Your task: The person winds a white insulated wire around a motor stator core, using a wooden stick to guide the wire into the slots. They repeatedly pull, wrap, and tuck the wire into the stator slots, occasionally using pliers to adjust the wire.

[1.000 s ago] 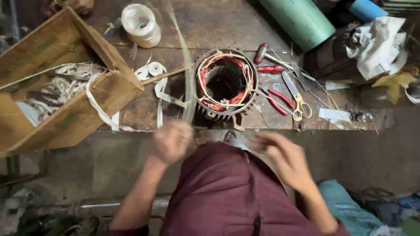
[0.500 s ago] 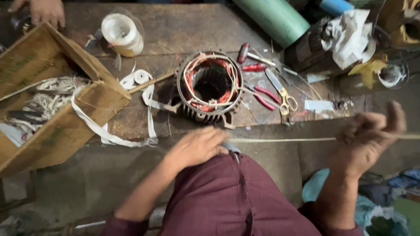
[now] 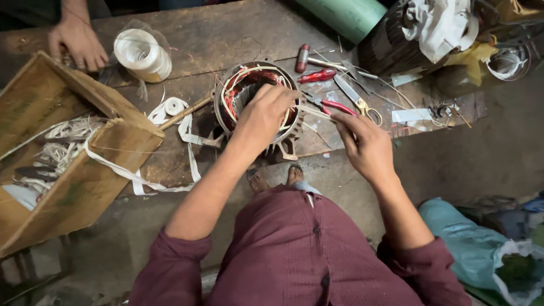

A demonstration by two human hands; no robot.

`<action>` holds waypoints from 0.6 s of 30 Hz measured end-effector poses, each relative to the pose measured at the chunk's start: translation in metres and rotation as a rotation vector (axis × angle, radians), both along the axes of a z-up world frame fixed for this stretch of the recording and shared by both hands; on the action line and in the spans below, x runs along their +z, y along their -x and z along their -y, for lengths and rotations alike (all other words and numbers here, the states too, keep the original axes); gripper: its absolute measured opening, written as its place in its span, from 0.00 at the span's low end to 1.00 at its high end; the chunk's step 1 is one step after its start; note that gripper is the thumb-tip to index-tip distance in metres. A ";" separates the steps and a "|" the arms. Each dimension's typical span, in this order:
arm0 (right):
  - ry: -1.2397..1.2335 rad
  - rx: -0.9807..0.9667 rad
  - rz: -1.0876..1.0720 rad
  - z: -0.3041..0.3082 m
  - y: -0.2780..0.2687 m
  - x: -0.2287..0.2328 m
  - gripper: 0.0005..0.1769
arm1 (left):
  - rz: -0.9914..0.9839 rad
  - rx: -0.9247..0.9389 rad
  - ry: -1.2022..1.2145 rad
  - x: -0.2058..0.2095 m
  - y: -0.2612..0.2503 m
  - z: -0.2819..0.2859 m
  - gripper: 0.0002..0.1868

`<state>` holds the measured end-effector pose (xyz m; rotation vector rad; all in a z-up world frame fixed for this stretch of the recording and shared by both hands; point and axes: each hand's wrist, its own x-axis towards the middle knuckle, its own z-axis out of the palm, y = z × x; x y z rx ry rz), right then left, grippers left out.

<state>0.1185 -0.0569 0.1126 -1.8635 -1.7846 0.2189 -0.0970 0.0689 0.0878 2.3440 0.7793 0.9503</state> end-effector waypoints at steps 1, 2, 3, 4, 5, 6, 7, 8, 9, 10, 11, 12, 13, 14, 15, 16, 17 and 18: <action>-0.005 0.006 -0.047 -0.006 0.001 -0.003 0.10 | 0.006 -0.007 -0.004 -0.003 -0.001 -0.001 0.17; -0.008 0.006 -0.049 -0.010 0.000 -0.005 0.10 | 0.014 -0.014 -0.004 -0.006 -0.004 -0.001 0.16; -0.010 0.007 -0.051 -0.012 0.000 -0.008 0.10 | 0.022 -0.021 -0.005 -0.009 -0.005 -0.001 0.14; -0.009 0.007 -0.053 -0.013 -0.001 -0.011 0.10 | -0.011 -0.026 -0.032 -0.012 -0.007 -0.001 0.14; 0.008 0.006 -0.056 -0.012 -0.002 -0.013 0.10 | -0.043 -0.031 -0.060 -0.014 -0.008 -0.002 0.14; 0.021 0.004 -0.057 -0.012 -0.004 -0.016 0.11 | -0.073 -0.037 -0.091 -0.015 -0.008 -0.003 0.14; 0.035 0.002 -0.059 -0.012 -0.006 -0.020 0.11 | -0.078 -0.047 -0.110 -0.015 -0.007 -0.004 0.14; 0.049 0.039 -0.110 -0.012 -0.011 -0.023 0.12 | -0.080 -0.059 -0.132 -0.013 -0.007 -0.006 0.15; 0.063 0.075 -0.160 -0.013 -0.017 -0.027 0.14 | -0.082 -0.071 -0.154 -0.012 -0.007 -0.008 0.16; 0.079 0.106 -0.212 -0.011 -0.025 -0.031 0.15 | -0.092 -0.076 -0.146 -0.010 -0.008 -0.008 0.15; 0.085 0.131 -0.283 -0.010 -0.035 -0.036 0.14 | -0.102 -0.082 -0.138 -0.009 -0.009 -0.008 0.14; 0.092 0.155 -0.352 -0.009 -0.046 -0.041 0.14 | -0.110 -0.089 -0.128 -0.009 -0.009 -0.008 0.13; 0.098 0.178 -0.422 -0.007 -0.058 -0.046 0.13 | -0.140 -0.080 -0.124 -0.008 -0.011 -0.006 0.12; 0.180 0.114 -0.539 -0.006 -0.071 -0.050 0.12 | -0.170 -0.068 -0.124 -0.008 -0.012 -0.007 0.12; 0.262 0.051 -0.655 -0.003 -0.083 -0.053 0.12 | -0.200 -0.057 -0.124 -0.007 -0.013 -0.007 0.12; 0.345 -0.012 -0.775 0.000 -0.091 -0.058 0.11 | -0.201 -0.061 -0.127 -0.007 -0.013 -0.006 0.12; 0.358 -0.009 -0.789 0.004 -0.097 -0.063 0.11 | -0.202 -0.066 -0.131 -0.007 -0.013 -0.006 0.12; 0.369 -0.004 -0.802 0.005 -0.101 -0.068 0.11 | -0.203 -0.069 -0.137 -0.006 -0.012 -0.008 0.12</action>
